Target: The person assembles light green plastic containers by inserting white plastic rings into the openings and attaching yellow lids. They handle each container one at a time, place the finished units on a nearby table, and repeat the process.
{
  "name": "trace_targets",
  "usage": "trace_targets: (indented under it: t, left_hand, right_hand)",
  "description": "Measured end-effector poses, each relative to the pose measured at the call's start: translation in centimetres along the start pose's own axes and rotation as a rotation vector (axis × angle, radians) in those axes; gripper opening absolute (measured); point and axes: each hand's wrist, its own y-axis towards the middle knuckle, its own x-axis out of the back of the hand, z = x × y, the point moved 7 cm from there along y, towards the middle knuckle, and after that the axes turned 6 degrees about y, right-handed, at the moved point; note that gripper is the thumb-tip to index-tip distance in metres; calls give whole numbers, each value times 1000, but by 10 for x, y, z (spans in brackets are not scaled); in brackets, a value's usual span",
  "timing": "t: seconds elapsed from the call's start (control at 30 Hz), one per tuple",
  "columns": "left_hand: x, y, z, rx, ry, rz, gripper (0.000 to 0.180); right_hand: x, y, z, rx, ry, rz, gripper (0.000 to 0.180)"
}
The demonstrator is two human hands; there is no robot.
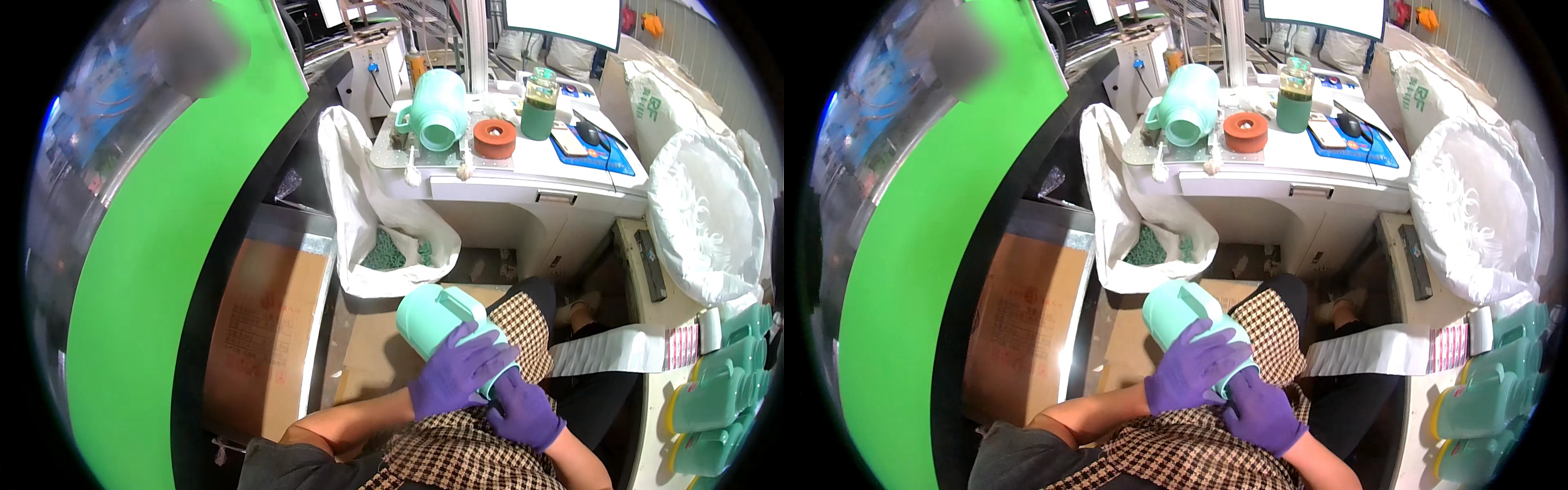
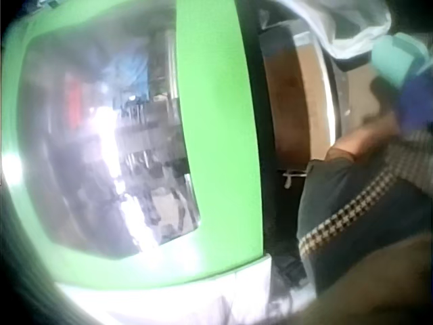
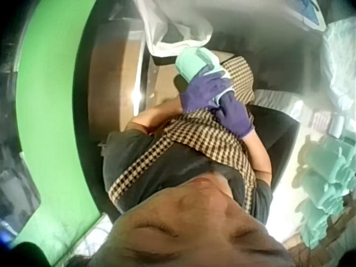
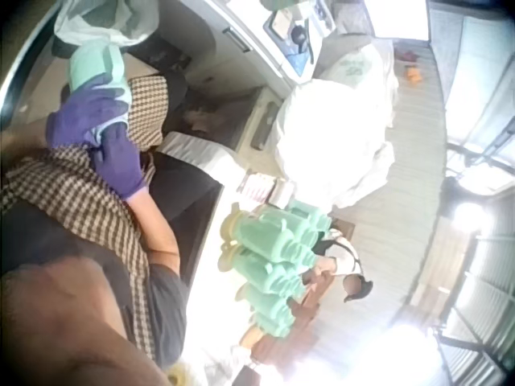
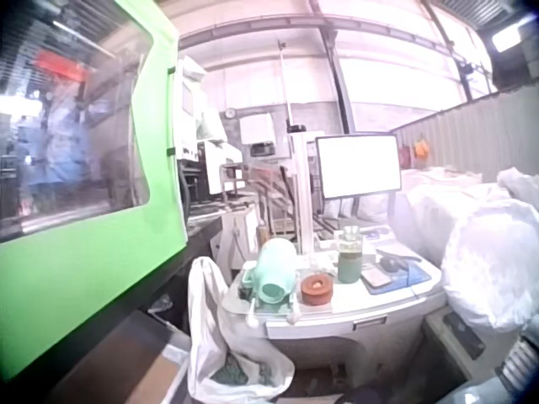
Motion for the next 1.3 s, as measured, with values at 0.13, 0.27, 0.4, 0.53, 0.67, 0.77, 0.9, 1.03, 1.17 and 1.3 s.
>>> trace_targets:
  t: [0.13,0.27,0.4,0.53,0.67,0.77,0.9,1.03,1.17,1.3]
  left_hand:
    - [-2,4,-7,19,33,-23,83]
    - [-5,11,-13,-5,55,54,80]
    - [-4,13,-17,-15,104,24,85]
    - [-8,8,-21,-16,177,-26,91]
    - [-2,2,56,267,-18,-93,99]
    - [4,-15,92,286,103,-310,104]
    - [20,-41,65,364,8,-245,105]
    - [-3,-27,36,196,85,-147,103]
    - [-1,-7,26,138,89,-106,96]
    - [0,9,11,24,123,-61,81]
  right_hand:
    - [19,-12,0,-66,-46,-172,31]
    - [7,-14,-21,-45,83,-160,29]
    - [9,-10,-27,-158,118,-218,27]
    - [1,-13,-37,-149,-1,-181,23]
    - [40,-51,20,108,193,-165,26]
    - [78,-69,35,174,110,-317,16]
    - [107,-27,38,63,124,-525,9]
    - [33,29,23,135,-42,-261,27]
    - [14,32,-3,88,-417,-199,28]
    - [6,26,-26,6,-512,-193,23]
